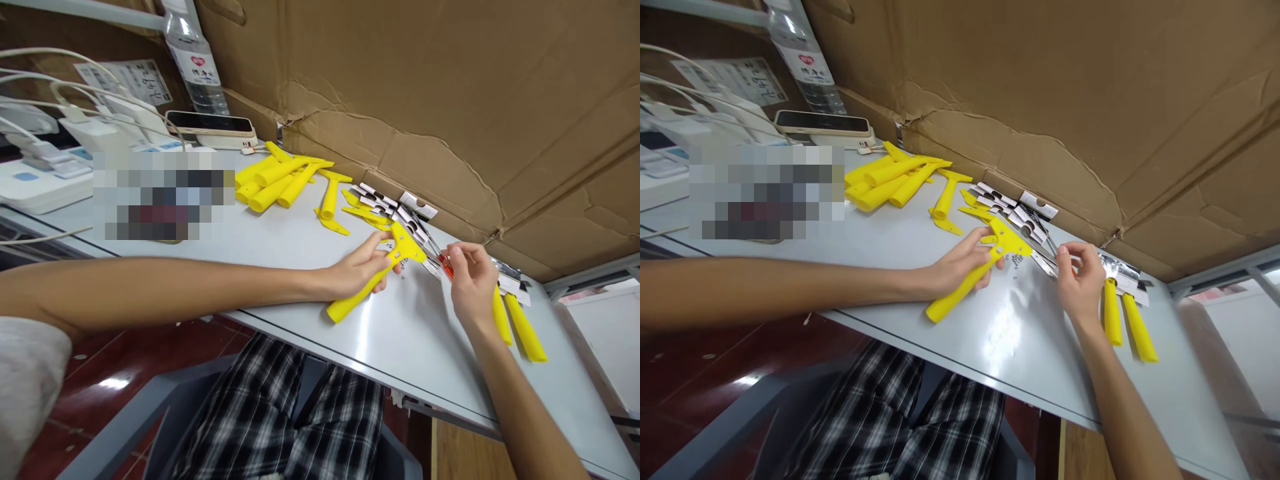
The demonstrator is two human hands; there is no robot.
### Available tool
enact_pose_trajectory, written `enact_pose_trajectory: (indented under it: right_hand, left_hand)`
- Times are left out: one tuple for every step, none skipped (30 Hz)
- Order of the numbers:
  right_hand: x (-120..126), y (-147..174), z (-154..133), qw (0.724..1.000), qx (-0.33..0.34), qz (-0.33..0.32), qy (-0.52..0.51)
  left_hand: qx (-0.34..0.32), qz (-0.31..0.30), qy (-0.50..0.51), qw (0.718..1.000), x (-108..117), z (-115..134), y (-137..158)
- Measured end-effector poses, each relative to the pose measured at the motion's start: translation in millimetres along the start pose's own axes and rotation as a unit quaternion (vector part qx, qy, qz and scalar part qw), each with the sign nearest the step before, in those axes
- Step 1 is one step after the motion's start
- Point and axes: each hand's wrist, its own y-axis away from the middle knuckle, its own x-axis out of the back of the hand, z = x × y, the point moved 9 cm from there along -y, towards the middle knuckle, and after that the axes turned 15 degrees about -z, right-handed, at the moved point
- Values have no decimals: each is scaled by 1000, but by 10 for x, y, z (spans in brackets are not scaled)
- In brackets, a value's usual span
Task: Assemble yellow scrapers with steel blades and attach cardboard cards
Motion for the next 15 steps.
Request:
enact_pose_trajectory:
  right_hand:
    - [113, -31, 50, 999, 2, 18, 46]
    - [213, -62, 91, 995, 8, 33, 98]
    - [285, -96, 141, 989, 12, 38, 146]
    - [343, -129, 203, 983, 12, 40, 177]
    - [385, -160, 273, 980, 7, 39, 197]
    - [412, -186, 338, 977, 1, 36, 211]
    - [426, -206, 394, 975, -6, 33, 219]
    - [429, -220, 434, 974, -10, 30, 224]
    - [422, -226, 456, 974, -12, 26, 227]
    - [409, -227, 460, 973, -11, 23, 228]
    - [392, -224, 451, 973, -7, 20, 228]
    - [374, -218, 432, 974, -2, 17, 228]
    - [358, -211, 409, 974, 3, 14, 228]
    - [343, -205, 387, 974, 7, 11, 228]
    - [333, -200, 368, 974, 8, 9, 228]
  left_hand:
    - [-5, 27, 12, 1000, 59, 11, 1]
    - [-4, 51, 24, 998, 108, 13, 5]
    - [1, 65, 34, 997, 136, 9, 8]
    - [9, 70, 41, 997, 143, 2, 10]
    - [17, 68, 45, 996, 134, -4, 10]
    - [23, 61, 46, 997, 115, -4, 10]
    - [26, 53, 45, 997, 92, 1, 11]
    - [28, 46, 42, 998, 71, 6, 13]
    - [30, 40, 39, 998, 55, 8, 17]
    - [31, 37, 37, 998, 46, 6, 20]
    - [31, 35, 37, 998, 44, 3, 21]
    - [28, 32, 38, 998, 46, 1, 21]
    - [22, 30, 37, 999, 53, 2, 18]
    - [14, 26, 32, 999, 58, 6, 13]
    - [6, 20, 22, 1000, 64, 11, 6]
